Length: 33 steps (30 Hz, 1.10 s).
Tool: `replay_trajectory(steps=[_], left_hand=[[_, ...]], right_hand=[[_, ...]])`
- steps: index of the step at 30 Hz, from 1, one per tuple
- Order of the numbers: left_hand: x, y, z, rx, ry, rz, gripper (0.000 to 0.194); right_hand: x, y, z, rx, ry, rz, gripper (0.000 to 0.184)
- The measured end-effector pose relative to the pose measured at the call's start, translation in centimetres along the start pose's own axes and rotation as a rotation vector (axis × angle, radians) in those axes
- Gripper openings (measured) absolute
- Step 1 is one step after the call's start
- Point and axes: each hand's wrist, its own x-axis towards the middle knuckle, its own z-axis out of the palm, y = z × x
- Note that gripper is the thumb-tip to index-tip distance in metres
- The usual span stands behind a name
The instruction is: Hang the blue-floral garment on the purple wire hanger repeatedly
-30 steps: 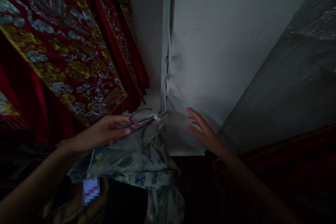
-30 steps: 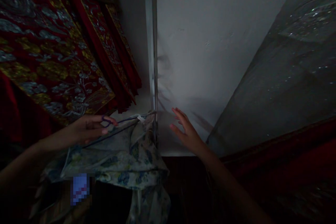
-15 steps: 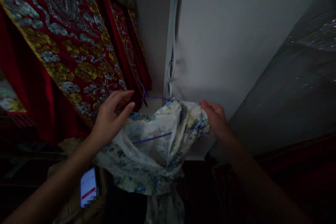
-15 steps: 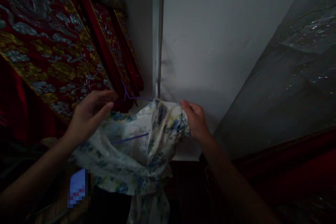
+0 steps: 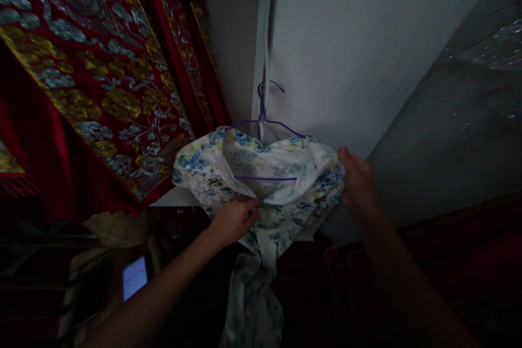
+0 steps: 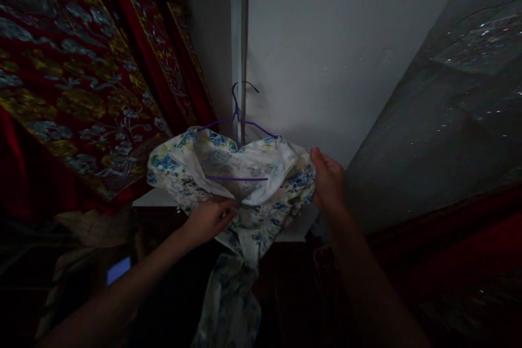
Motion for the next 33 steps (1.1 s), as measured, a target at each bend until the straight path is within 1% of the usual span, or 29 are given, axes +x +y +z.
replay_trajectory(steps=[2,3,5,7,8,9,11,13,15,16,17,18,19,20,21,22,23,24,25,27,29,31,33], left_hand=[[-0.4,-0.1,1.9,-0.034,0.005,-0.030,0.028],[-0.6,-0.2,2.5,-0.066,0.034,-0.046,0.031],[-1.0,-0.3,3.2,-0.120,0.106,-0.078,0.042],[-0.8,-0.5,3.2,-0.092,0.135,-0.115,0.050],[-0.7,-0.6,3.1,-0.041,0.120,-0.142,0.050],[-0.5,-0.7,2.9,0.016,0.088,-0.172,0.047],[-0.3,-0.8,2.5,0.099,0.021,-0.224,0.033],[-0.8,-0.6,2.6,0.113,-0.011,-0.237,0.024],[-2.0,0.1,3.2,0.050,0.014,-0.201,0.023],[-2.6,0.6,3.6,-0.012,0.041,-0.175,0.023],[-3.2,1.2,4.0,-0.095,0.074,-0.149,0.025],[-3.8,1.9,4.4,-0.191,0.110,-0.126,0.026],[-4.2,2.6,4.7,-0.288,0.140,-0.111,0.028],[-4.5,3.3,4.9,-0.376,0.161,-0.102,0.030],[-4.7,4.0,5.0,-0.457,0.172,-0.096,0.031],[-4.8,4.6,5.0,-0.530,0.176,-0.093,0.032],[-4.9,5.2,5.0,-0.595,0.178,-0.093,0.033],[-4.9,5.7,5.0,-0.654,0.180,-0.100,0.033],[-5.0,6.2,5.0,-0.712,0.189,-0.116,0.032],[-5.2,6.9,5.3,-0.829,0.228,-0.170,0.027],[-5.5,7.3,5.6,-1.004,0.274,-0.246,0.023],[-5.4,7.4,5.6,-1.229,0.289,-0.316,0.028],[-4.6,7.4,4.7,-1.405,0.324,-0.369,0.038]], right_hand=[[-0.2,0.6,0.0,-0.007,-0.006,-0.026,0.039],[-0.1,0.8,0.2,-0.007,-0.009,-0.031,0.039],[0.2,1.4,0.6,0.000,0.002,-0.022,0.040],[0.5,2.1,0.9,0.005,0.014,-0.011,0.040],[0.7,2.4,0.8,-0.001,0.016,-0.013,0.040],[0.8,2.6,0.8,-0.014,0.018,-0.025,0.040],[1.1,2.8,0.4,-0.078,0.016,-0.064,0.039],[0.9,2.6,0.1,-0.210,0.070,-0.163,0.037],[-0.4,2.3,-0.1,-0.381,0.176,-0.354,0.031],[-1.7,2.3,-0.1,-0.446,0.225,-0.453,0.033],[-3.5,2.4,-0.1,-0.488,0.257,-0.535,0.039],[-5.8,2.8,-0.1,-0.496,0.254,-0.568,0.045],[-8.4,3.4,-0.1,-0.447,0.233,-0.528,0.041],[-11.2,4.3,-0.1,-0.412,0.182,-0.444,0.036],[-14.0,5.3,-0.1,-0.405,0.107,-0.352,0.029],[-16.6,6.4,-0.1,-0.423,0.005,-0.261,0.026],[-19.0,7.5,0.0,-0.431,-0.088,-0.178,0.025],[-20.8,8.5,0.1,-0.422,-0.138,-0.108,0.026],[-22.2,9.4,0.3,-0.412,-0.145,-0.065,0.029],[-23.4,10.6,0.7,-0.387,-0.135,-0.024,0.031],[-23.1,10.9,1.1,-0.380,-0.131,-0.023,0.024],[-22.3,11.0,1.3,-0.385,-0.140,-0.024,0.023],[-21.7,11.3,1.4,-0.389,-0.143,-0.015,0.027]])
